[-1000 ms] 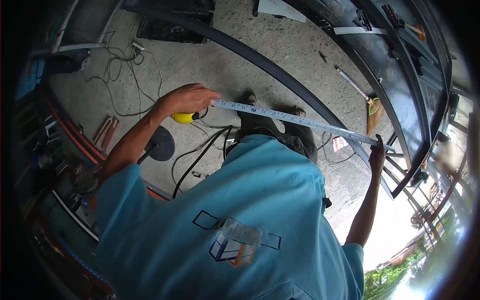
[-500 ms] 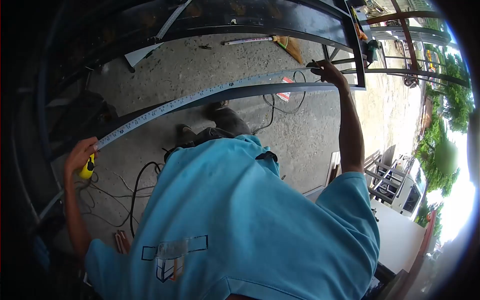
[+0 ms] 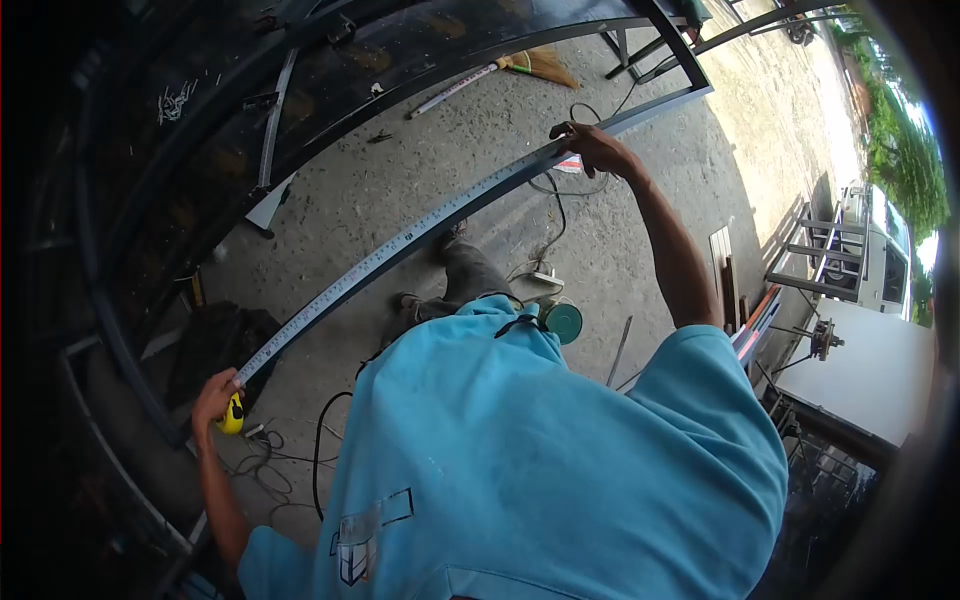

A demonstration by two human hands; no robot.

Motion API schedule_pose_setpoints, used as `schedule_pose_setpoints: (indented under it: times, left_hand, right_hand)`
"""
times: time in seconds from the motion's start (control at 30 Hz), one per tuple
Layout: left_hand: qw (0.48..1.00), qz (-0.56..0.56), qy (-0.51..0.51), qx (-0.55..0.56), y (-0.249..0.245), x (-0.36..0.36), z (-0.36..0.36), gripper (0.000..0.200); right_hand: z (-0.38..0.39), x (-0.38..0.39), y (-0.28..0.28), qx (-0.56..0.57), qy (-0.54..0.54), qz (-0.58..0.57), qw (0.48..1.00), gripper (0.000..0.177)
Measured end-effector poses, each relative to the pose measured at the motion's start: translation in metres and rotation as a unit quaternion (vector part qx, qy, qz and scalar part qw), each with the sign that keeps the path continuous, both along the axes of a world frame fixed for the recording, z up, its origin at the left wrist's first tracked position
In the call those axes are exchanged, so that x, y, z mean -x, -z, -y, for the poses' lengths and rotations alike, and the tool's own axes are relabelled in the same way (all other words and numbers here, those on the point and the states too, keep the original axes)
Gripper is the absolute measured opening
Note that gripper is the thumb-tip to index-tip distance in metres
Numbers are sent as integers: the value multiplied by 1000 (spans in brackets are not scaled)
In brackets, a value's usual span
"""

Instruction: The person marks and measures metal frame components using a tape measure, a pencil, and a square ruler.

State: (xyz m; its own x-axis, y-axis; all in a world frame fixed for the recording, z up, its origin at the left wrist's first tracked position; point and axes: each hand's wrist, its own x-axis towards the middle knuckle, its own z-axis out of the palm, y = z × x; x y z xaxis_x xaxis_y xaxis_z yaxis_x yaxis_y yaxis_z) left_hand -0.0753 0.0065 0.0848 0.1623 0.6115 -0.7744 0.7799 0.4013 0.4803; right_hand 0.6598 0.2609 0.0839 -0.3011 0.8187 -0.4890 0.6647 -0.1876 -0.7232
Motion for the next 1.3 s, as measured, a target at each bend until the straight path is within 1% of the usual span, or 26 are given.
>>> schedule_pose_setpoints:
  times: [0.03,0.1,0.13,0.17,0.2,0.27,0.3,0.37,0.43,0.5,0.53,0.57,0.63,0.7,0.77,0.8,0.83,0.9,0.93,0.97,1.03,1.07,1.1,1.17,1.23,1.3]
  left_hand:
    - [1000,-13,-10,5,0,1,3,18]
    - [999,-41,-20,23,4,2,7,16]
    - [998,-58,-22,29,0,-1,7,16]
    - [996,-74,-25,34,-1,-7,7,16]
    - [996,-72,-21,39,4,-4,9,16]
    - [996,-53,-62,35,14,10,16,16]
    - [996,-55,-58,45,18,16,20,16]
    - [995,-88,-36,19,22,22,23,16]
    - [993,-96,-53,54,20,17,20,16]
    - [991,-121,17,60,9,7,7,17]
    - [989,-119,23,83,13,15,8,19]
    - [988,-121,28,92,15,20,12,19]
    - [988,-154,7,27,22,35,26,23]
    - [984,-167,25,59,23,40,21,25]
    - [979,-155,-10,135,12,21,4,22]
    - [977,-157,-5,143,11,19,-2,22]
    - [976,-153,12,157,9,18,-6,20]
    - [973,-151,28,172,12,22,-5,18]
    - [974,-145,8,175,16,27,-1,18]
    - [974,-140,-13,176,17,31,1,18]
    - [975,-147,-15,168,16,32,1,19]
    - [975,-151,-20,161,15,26,3,20]
    - [974,-153,-21,165,12,23,2,20]
    - [966,-179,23,187,6,9,-10,23]
    - [969,-178,7,170,9,12,-3,26]
    - [971,-181,-11,152,8,17,2,29]
  right_hand:
    - [16,6,1,-47,25,-21,998,22]
    - [33,-4,34,-142,10,69,987,21]
    - [47,4,28,-85,111,-13,990,19]
    - [57,8,31,-109,155,-36,981,20]
    - [64,12,27,-104,177,-48,978,21]
    - [75,22,16,-108,219,-74,967,24]
    - [78,25,20,-98,223,-73,967,24]
    - [84,28,29,-153,237,-2,959,25]
    - [87,34,35,-176,240,26,954,27]
    - [89,43,44,-214,264,3,941,27]
    - [90,44,53,-231,253,25,939,28]
    - [90,45,56,-221,256,26,941,28]
    - [87,48,54,-218,263,22,939,28]
    - [85,49,53,-190,269,26,944,32]
    - [86,49,57,-212,290,25,933,36]
    - [89,48,65,-231,288,10,929,37]
    - [90,52,64,-222,292,12,930,37]
    - [85,60,56,-157,435,-67,884,33]
    - [82,57,59,-184,398,-5,899,28]
    - [82,58,59,-180,399,-5,899,28]
    - [79,58,57,-147,430,20,891,26]
    - [76,58,56,-144,427,20,892,26]
    - [75,59,54,-129,452,17,882,27]
    - [74,59,54,-114,476,14,872,27]
    - [73,56,56,-135,513,3,848,27]
    - [71,54,55,-123,507,16,853,24]
